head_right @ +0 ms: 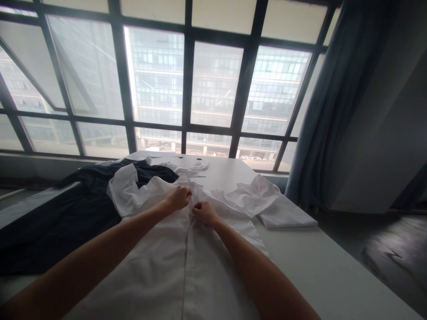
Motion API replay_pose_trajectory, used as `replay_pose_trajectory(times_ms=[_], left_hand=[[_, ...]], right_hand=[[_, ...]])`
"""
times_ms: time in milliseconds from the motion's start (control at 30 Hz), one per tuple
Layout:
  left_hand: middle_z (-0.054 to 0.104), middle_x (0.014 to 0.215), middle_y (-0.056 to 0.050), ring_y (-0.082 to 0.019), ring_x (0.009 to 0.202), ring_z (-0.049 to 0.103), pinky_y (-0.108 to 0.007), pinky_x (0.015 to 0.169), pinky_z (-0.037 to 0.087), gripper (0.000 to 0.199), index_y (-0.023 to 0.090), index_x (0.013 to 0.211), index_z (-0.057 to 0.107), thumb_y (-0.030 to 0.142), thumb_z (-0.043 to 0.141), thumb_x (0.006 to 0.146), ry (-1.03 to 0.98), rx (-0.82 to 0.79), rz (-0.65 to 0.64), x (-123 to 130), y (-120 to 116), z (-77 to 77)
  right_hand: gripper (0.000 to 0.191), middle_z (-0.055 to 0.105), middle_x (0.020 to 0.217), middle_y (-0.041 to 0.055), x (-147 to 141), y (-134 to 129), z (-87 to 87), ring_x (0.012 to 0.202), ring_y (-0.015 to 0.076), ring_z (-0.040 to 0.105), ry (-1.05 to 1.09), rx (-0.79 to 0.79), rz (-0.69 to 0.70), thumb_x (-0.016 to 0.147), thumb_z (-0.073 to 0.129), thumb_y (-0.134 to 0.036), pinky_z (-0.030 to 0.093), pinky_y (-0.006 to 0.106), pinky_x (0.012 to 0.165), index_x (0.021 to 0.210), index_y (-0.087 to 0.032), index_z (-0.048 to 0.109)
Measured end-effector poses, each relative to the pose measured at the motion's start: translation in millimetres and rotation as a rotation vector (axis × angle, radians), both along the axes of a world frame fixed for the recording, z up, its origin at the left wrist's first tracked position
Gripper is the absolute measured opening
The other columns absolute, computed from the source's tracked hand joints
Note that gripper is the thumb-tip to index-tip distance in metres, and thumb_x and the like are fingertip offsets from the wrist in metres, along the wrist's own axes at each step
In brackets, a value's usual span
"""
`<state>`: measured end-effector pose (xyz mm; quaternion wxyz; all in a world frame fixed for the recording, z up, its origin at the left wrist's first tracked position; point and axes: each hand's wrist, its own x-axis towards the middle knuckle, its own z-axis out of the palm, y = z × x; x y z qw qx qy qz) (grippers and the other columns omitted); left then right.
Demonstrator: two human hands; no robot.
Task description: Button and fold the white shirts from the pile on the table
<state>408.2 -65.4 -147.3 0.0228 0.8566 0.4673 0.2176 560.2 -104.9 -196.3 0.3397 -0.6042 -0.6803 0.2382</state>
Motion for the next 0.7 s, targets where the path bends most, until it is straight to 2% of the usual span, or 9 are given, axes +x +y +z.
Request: replay_pose_trajectory(times_ms=[100,233,367,433,500,700], left_hand=[[0.075,0.091,-0.015,-0.026,0.085,0.068,-0.034,0.079,0.052,0.024,0.013,0.090,0.078,0.020,0.058,0.079,0.042,-0.116,-0.042,0,-15,-14.1],[0.075,0.088,-0.015,-0.025,0.080,0.066,-0.032,0.075,0.052,0.022,0.011,0.087,0.078,0.019,0.060,0.077,0.062,-0.188,-0.017,3,-16,-28.3],[0.072,0.074,-0.010,-0.020,0.068,0.063,-0.027,0.065,0.048,0.014,0.011,0.077,0.076,0.015,0.064,0.072,-0.098,-0.341,0.022,1,-8,-35.8],[0.066,0.062,-0.007,-0.018,0.058,0.059,-0.026,0.057,0.044,0.010,0.010,0.067,0.073,0.016,0.066,0.070,-0.172,-0.439,0.030,-2,-4,-37.7],[0.059,0.052,-0.004,-0.015,0.049,0.053,-0.025,0.051,0.039,0.014,0.010,0.058,0.069,0.016,0.066,0.070,-0.197,-0.489,0.032,-5,-2,-39.7],[0.053,0.047,0.001,-0.013,0.050,0.050,-0.022,0.050,0.035,0.010,0.012,0.059,0.067,0.014,0.071,0.068,-0.386,-0.558,0.017,-5,1,-50.6]], right_hand=[[0.013,0.052,0.045,-0.0052,8,1,-5.0,0.041,0.0079,0.046,0.121,-0.095,0.060,0.076,0.056,-0.015,0.031,0.018,0.042,0.069,-0.014,0.067],[0.008,0.051,0.044,-0.0061,14,2,-3.6,0.038,0.0076,0.046,0.275,-0.222,0.060,0.075,0.056,-0.012,0.030,0.017,0.038,0.071,-0.015,0.063],[0.006,0.051,0.044,-0.0064,17,3,-4.6,0.037,0.0070,0.044,0.357,-0.253,0.061,0.075,0.058,-0.013,0.028,0.017,0.036,0.071,-0.015,0.062],[0.006,0.051,0.045,-0.0063,18,4,-5.8,0.037,0.0069,0.044,0.380,-0.256,0.068,0.075,0.059,-0.014,0.029,0.017,0.037,0.070,-0.016,0.061],[0.006,0.053,0.046,-0.0060,18,4,-6.4,0.039,0.0071,0.046,0.390,-0.254,0.076,0.075,0.061,-0.015,0.031,0.017,0.038,0.069,-0.016,0.061],[0.010,0.052,0.043,-0.0056,14,2,-2.7,0.038,0.0077,0.045,0.296,-0.234,0.060,0.076,0.059,-0.014,0.030,0.018,0.038,0.066,-0.015,0.061]])
